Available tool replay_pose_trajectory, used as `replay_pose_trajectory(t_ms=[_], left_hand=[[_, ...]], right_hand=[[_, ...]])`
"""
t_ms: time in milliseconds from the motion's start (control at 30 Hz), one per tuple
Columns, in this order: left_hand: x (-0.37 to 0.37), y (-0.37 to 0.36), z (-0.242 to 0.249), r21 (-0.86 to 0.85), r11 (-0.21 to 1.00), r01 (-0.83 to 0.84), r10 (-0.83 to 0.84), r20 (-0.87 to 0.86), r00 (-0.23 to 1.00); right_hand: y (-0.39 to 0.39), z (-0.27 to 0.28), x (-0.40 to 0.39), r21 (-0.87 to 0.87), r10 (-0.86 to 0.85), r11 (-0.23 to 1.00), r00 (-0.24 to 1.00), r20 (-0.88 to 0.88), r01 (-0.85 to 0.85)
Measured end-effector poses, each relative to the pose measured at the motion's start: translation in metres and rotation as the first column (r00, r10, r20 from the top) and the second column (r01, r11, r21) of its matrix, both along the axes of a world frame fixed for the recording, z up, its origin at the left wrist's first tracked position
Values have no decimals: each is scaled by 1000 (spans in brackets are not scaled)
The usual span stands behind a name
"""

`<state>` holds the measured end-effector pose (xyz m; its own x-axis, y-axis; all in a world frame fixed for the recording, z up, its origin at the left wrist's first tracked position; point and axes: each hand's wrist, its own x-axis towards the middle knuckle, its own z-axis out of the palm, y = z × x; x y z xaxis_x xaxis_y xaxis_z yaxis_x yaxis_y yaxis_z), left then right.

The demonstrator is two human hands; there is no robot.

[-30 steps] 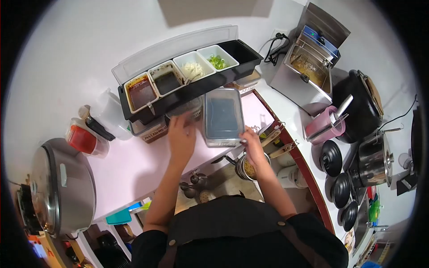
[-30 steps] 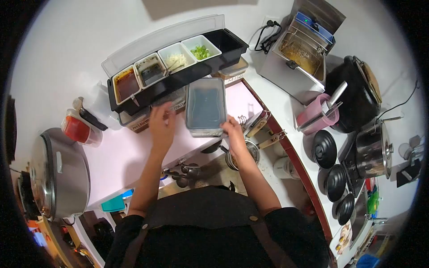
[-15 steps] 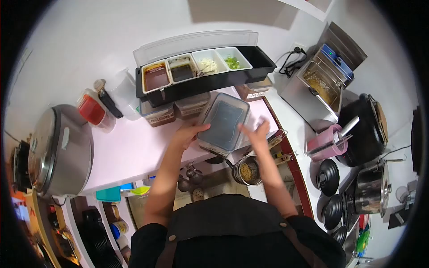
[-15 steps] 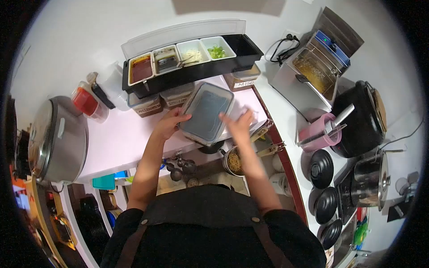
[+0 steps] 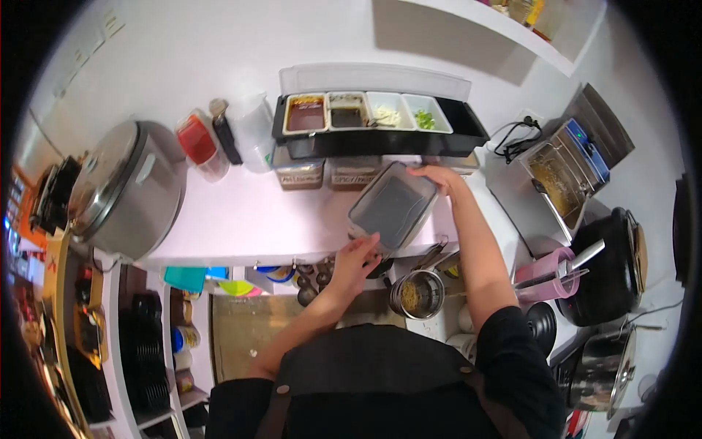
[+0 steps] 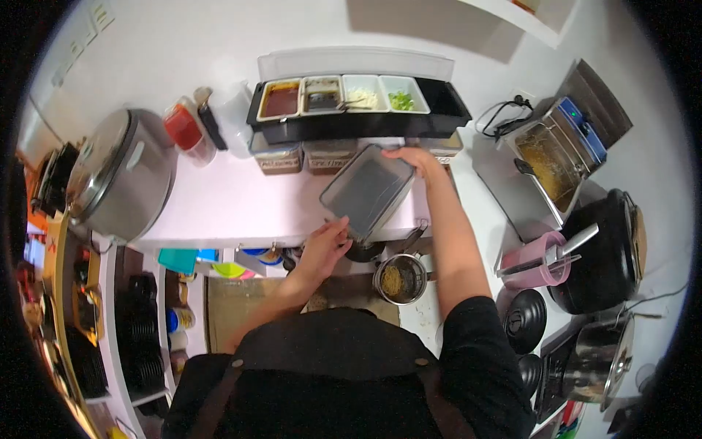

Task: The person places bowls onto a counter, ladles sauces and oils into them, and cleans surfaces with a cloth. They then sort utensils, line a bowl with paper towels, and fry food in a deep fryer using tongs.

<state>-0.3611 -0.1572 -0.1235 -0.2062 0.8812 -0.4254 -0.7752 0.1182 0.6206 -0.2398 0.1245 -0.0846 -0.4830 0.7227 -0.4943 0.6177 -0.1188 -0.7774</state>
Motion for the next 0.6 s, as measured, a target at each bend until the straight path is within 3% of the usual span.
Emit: replay_pose_trajectory(t_ms=[67, 200, 267, 400, 467, 533, 600], left_hand=[[0, 0, -4, -2, 1000, -1, 2, 23, 1000], [0, 8, -9, 30, 1000, -7, 7, -16, 1000], [-4, 1, -6, 56, 998, -14, 18, -81, 997], [-26, -23, -20, 185, 981, -50, 52, -4, 999], [-38, -41, -2, 175, 969, -176, 177, 10, 984], [-73, -61, 3, 146, 968, -204, 211, -35, 977], [-116, -81, 4, 86, 943, -322, 332, -171, 928]], right_hand=[[-6, 8, -1, 250, -63, 966, 998, -24, 67], [-10, 46, 7, -23, -124, 992, 945, -304, 123], [-69, 93, 7, 92, -231, 953, 888, -397, 289], [-125, 110, 25, 276, 81, 954, 789, -610, 115], [-181, 129, 22, 507, 262, 861, 827, -498, 32], [-215, 128, 9, 781, 521, 625, 759, -391, -27], [-239, 104, -25, 916, 716, 400, 612, -336, 35]])
